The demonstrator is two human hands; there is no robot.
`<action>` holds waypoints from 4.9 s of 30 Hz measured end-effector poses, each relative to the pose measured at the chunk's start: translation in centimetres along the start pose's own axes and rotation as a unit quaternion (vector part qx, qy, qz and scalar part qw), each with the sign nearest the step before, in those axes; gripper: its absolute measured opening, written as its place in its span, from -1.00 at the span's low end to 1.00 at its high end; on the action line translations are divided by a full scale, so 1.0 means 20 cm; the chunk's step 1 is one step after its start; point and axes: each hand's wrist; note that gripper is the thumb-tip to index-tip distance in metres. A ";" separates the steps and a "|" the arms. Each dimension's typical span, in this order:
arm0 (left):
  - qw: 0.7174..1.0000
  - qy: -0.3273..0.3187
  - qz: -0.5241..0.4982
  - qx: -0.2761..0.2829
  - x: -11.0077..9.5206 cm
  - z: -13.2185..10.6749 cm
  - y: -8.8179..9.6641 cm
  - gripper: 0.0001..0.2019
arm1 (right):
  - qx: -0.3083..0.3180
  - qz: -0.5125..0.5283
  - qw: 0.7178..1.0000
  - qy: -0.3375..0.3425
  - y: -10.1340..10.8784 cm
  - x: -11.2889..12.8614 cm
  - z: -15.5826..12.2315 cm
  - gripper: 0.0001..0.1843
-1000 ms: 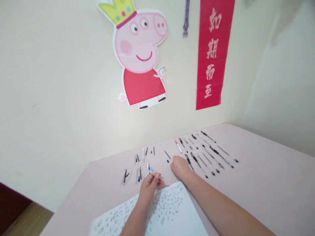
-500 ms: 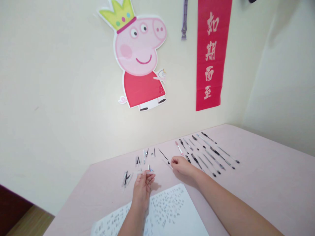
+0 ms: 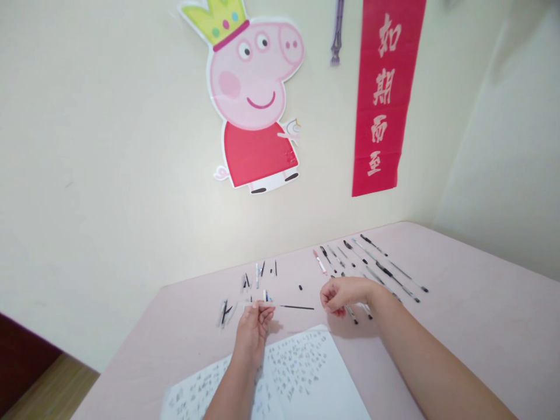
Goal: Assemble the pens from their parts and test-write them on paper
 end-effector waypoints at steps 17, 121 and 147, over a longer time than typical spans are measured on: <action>0.999 0.012 0.002 0.034 0.00 -0.01 -0.01 -0.74 | -0.017 -0.015 1.000 -0.021 -0.02 -0.02 0.04 -0.91; 0.991 0.128 -0.003 0.031 -0.02 -0.06 -0.05 -0.98 | -0.367 -0.420 0.828 0.061 -0.27 -0.11 0.30 -0.57; 0.991 0.127 -0.008 0.033 -0.01 -0.05 -0.04 -0.95 | -0.428 -0.343 0.830 0.099 -0.23 -0.20 0.36 -0.73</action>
Point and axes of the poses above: each hand's wrist, its own z-axis towards the middle knuckle, its own y-axis out of the back of the hand, x = y × z, and after that the axes turned 3 degrees about -x, right-handed
